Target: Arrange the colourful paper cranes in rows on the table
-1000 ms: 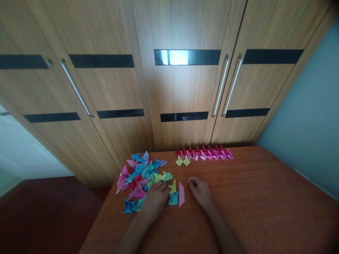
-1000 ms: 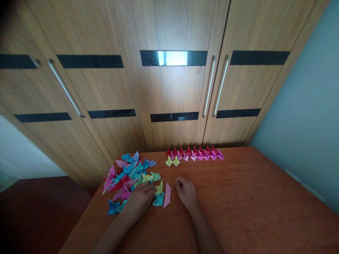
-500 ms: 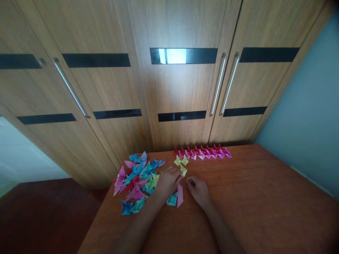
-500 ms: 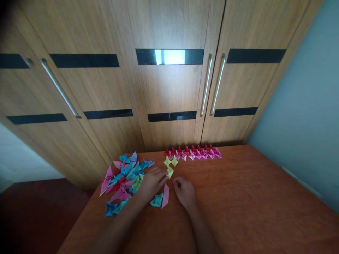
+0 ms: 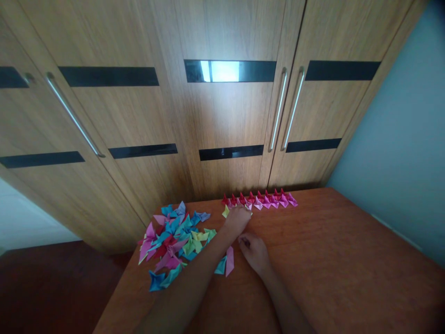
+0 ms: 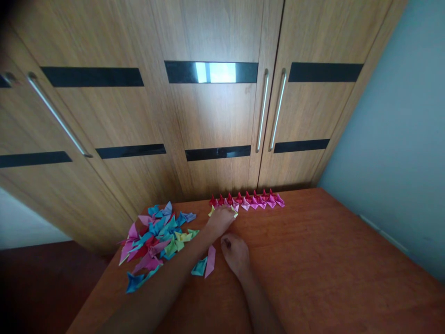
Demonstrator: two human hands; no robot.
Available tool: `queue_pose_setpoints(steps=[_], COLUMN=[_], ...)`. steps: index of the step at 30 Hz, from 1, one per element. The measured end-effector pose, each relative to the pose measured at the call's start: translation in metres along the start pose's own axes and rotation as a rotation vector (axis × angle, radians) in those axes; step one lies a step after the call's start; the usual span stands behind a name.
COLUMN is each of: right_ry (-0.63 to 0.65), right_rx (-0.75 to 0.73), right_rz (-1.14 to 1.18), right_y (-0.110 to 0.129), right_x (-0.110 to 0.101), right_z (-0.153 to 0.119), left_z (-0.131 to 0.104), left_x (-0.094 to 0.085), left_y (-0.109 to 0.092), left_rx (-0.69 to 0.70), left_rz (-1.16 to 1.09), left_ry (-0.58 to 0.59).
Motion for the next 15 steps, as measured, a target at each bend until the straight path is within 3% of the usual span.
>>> queue_pose_setpoints(steps=[15], right_ry=[0.006], right_rx=[0.000], right_rz=[-0.011], right_y=[0.003], right_x=[-0.001], right_z=[0.000], left_z=[0.011], left_x=[0.032], left_y=[0.010], left_rx=[-0.033], left_rz=[0.049], left_ry=[0.079])
Point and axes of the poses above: each hand's wrist, its own z-axis towards the middle knuckle, its own x-axis out of the palm, y = z × x, the point moved 7 cm from there along z, towards the middle knuckle, and after that the axes turned 9 degrees about x, right-handed, at the moved point
